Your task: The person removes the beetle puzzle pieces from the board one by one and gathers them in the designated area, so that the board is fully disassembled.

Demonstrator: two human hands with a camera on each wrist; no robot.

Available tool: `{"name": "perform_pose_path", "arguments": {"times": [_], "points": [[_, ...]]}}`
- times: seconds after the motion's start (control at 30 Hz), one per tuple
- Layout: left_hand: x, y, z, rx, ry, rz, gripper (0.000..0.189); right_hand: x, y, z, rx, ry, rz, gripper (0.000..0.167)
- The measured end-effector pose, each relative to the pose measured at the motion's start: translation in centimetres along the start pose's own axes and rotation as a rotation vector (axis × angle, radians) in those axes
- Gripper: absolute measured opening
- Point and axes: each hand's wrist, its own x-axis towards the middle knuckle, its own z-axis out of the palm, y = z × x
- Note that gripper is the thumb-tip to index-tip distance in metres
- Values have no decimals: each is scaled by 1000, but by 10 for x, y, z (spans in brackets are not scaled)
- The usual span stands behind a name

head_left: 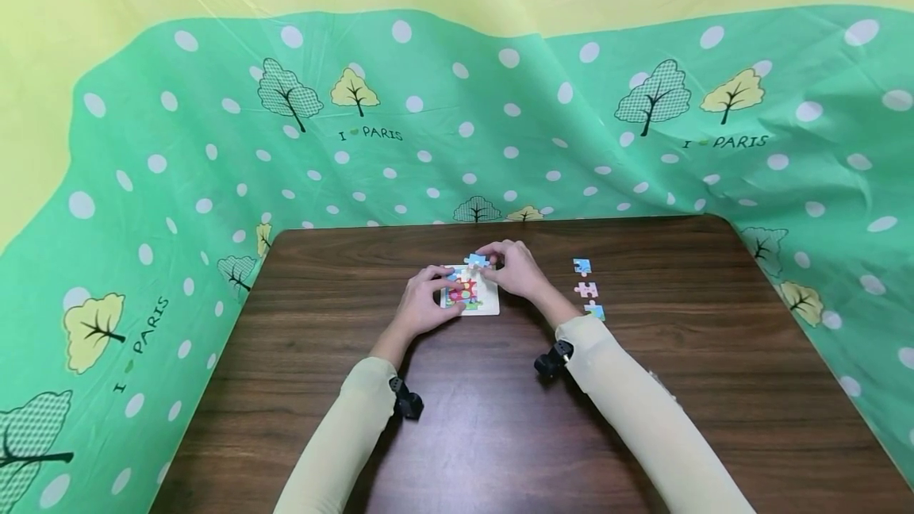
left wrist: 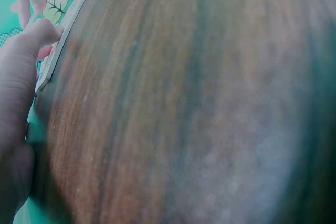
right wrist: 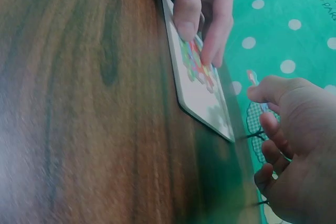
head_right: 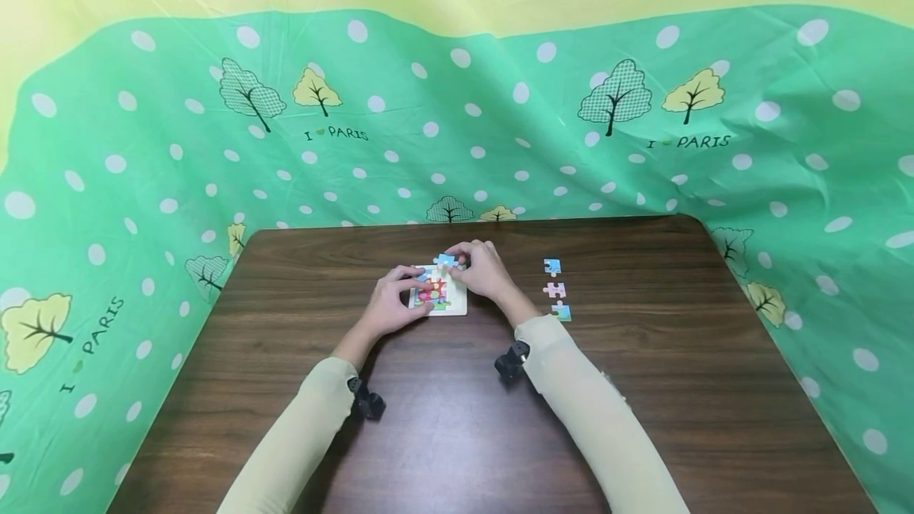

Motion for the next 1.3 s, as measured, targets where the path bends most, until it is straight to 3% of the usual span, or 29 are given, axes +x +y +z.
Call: {"name": "perform_pose_path", "arguments": {"times": [0.63, 1.0, 1.3], "points": [[0, 2, -1, -8, 12, -8, 36, 0, 11, -25, -31, -27, -7, 38], [-1, 1, 1, 3, 66, 59, 34, -1, 22, -44, -47, -9, -35, 36], [-1, 0, 0, -1, 63, 54, 35, -2, 31, -59, -49, -13, -32, 36]]}}
